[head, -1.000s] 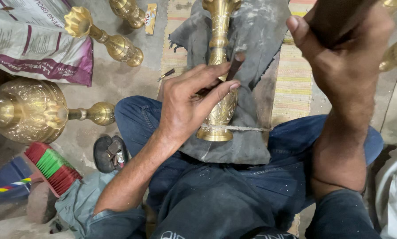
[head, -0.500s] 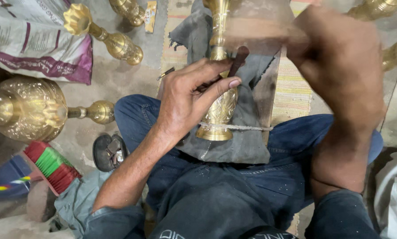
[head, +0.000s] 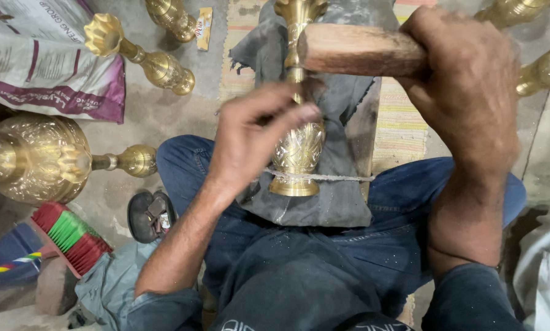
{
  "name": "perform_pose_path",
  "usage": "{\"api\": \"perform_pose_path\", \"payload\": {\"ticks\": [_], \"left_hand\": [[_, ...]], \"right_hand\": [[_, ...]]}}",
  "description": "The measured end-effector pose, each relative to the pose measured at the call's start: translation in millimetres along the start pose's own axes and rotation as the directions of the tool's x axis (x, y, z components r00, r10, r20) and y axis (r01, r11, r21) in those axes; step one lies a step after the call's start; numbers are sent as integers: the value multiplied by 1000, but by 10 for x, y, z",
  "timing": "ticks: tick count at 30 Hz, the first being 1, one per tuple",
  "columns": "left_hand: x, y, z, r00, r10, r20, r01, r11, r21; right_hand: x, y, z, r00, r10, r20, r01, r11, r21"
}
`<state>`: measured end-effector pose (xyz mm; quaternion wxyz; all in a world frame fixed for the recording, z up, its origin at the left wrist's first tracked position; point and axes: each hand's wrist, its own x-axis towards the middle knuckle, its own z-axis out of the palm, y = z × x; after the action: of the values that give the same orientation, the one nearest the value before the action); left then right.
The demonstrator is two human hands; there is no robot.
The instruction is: The person sits on the floor and uses a chisel and wooden mallet to engrave a decorative pattern into a brass lamp base. They repeatedly tap the chisel into the metal surface to create fine lines and shapes.
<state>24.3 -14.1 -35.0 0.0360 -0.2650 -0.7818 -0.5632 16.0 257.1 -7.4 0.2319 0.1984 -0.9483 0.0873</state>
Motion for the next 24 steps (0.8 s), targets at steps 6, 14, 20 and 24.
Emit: {"api": "perform_pose_path", "payload": {"ticks": [6,14,20,24], "left_hand": [[41,-104,-42,955,-223,-197,167,950,-264],[31,99,129,986,-121,-115,131,988,87],[186,92,86,963,-261,-60,266,960,85],[266,58,52,950,-311,31,312,950,-27]], "right_hand": [[15,66,198,991,63,-116,-23,948,318],[126,72,363,997,46,-64,-18,924,382],[268,130,318,998,-28,-61,43,969,243],[434,233,357,993,21,114,-56,948,312]]}}
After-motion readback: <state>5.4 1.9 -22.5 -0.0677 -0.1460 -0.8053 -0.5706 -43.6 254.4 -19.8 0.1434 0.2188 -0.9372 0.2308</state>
